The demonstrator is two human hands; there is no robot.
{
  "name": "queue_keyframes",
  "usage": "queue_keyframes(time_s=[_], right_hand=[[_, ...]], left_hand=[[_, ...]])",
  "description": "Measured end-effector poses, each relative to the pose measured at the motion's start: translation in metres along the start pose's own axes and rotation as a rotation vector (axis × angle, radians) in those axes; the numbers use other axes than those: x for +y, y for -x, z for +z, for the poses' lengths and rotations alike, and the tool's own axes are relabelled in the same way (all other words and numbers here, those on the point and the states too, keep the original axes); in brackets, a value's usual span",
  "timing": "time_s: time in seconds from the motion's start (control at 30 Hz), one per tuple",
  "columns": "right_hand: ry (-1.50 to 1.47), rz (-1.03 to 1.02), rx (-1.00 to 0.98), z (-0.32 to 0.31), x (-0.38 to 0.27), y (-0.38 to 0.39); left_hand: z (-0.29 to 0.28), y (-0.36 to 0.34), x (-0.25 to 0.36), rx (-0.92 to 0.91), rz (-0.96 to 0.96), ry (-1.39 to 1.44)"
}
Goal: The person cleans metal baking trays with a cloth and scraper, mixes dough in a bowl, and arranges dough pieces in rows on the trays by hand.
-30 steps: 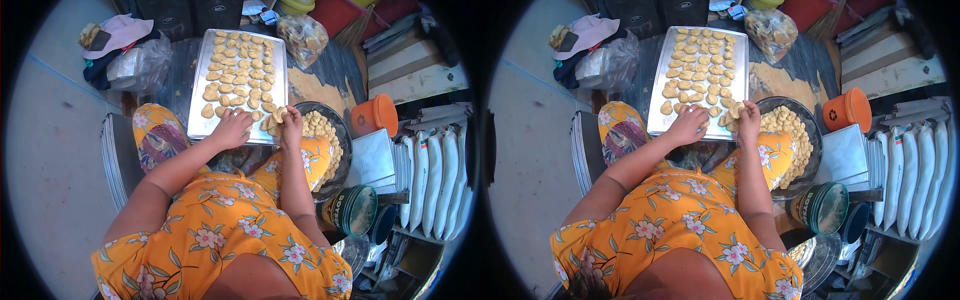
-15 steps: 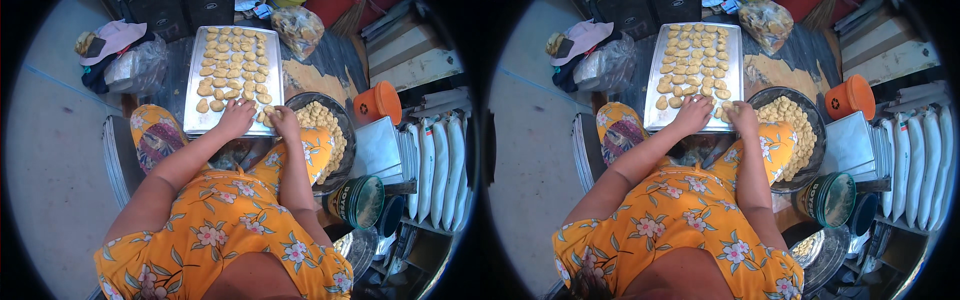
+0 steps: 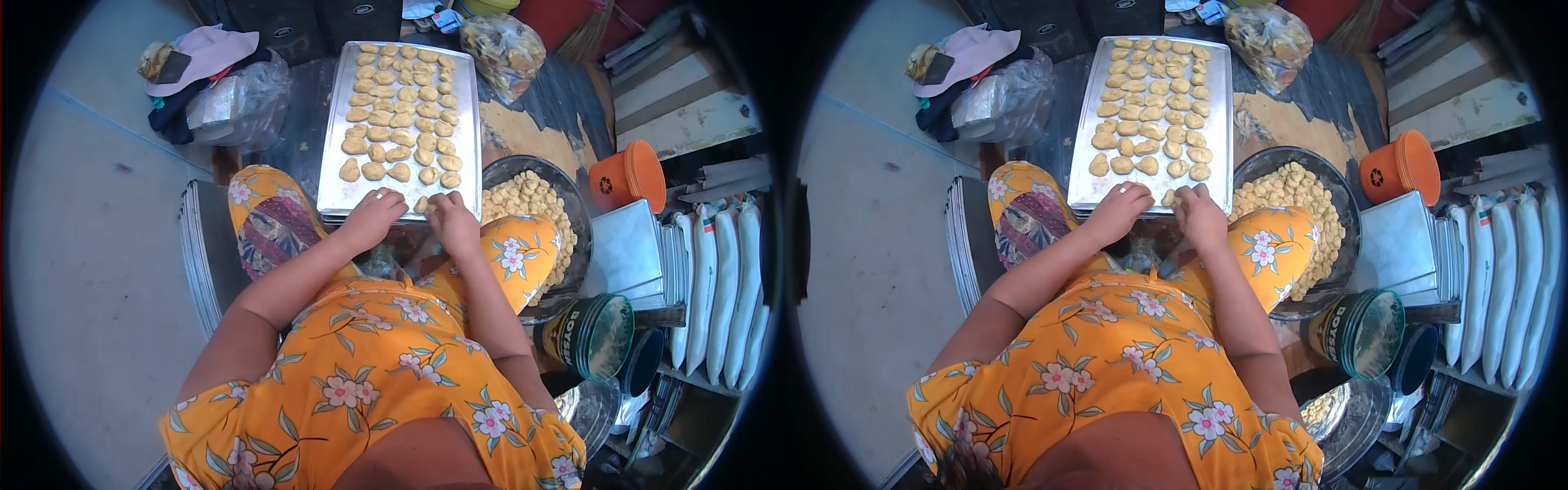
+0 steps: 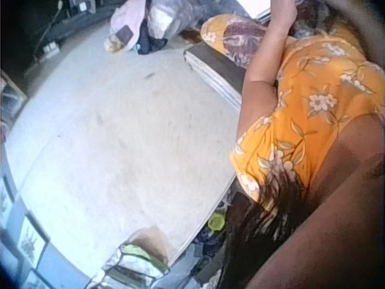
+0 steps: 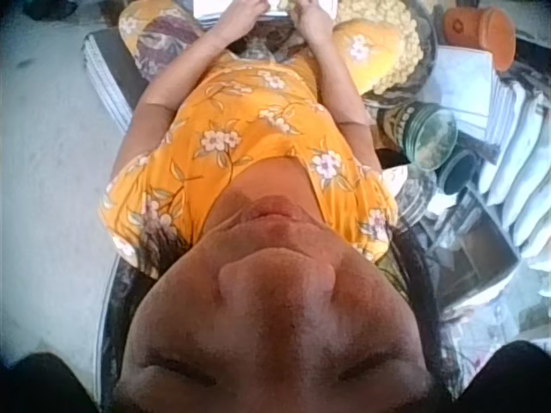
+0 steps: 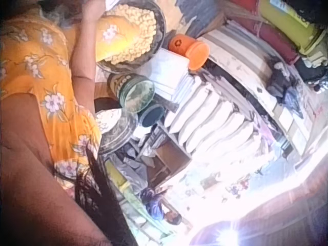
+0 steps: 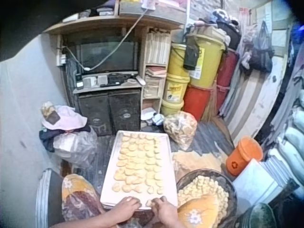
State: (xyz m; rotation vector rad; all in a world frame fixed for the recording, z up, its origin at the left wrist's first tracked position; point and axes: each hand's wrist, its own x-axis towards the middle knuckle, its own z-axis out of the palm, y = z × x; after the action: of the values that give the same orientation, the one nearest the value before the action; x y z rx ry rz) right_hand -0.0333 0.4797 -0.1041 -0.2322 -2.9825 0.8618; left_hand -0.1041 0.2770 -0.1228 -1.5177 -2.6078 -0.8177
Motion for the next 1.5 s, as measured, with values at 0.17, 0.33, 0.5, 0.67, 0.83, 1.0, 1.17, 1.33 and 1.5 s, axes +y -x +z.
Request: queue_keyframes(time_s=[0.17,0.33,0.5,0.67,0.83,1.0,1.17,1.33,1.5], right_hand=[[-0.050,-0.166,-0.032,0.025,-0.024,-0.019],[-0.145,-0.164,-0.052,0.044,-0.055,-0.041],[-0.216,-0.210,-0.080,0.034,-0.028,-0.035],[-0.205,-0.054,-0.052,0.029,-0.024,-0.036],[-0.294,-0.053,-0.136,0.017,-0.017,-0.035],[-0.546,0.031,0.094,0.026,0.001,-0.033],[-0.500,-0.222,0.179,0.029,-0.002,-0.034],[-0.003,-0.148,0.140,0.015,-0.012,-0.011],[-0.043,-0.012,0.207,0.010,0.004,0.000]], left_hand=[[-0.022,0.022,-0.021,0.076,-0.136,-0.020],[-0.031,0.031,-0.026,0.184,-0.271,-0.088],[-0.023,0.021,-0.023,0.206,-0.139,-0.130],[-0.020,0.005,-0.021,0.149,-0.153,-0.148],[-0.011,-0.010,-0.023,0.112,-0.084,-0.135],[-0.014,-0.020,-0.015,0.071,-0.146,-0.168],[-0.002,-0.017,-0.018,0.056,-0.104,-0.178],[-0.005,-0.028,-0.009,-0.030,-0.215,-0.196],[0.011,-0.040,-0.005,0.031,0.040,-0.146]])
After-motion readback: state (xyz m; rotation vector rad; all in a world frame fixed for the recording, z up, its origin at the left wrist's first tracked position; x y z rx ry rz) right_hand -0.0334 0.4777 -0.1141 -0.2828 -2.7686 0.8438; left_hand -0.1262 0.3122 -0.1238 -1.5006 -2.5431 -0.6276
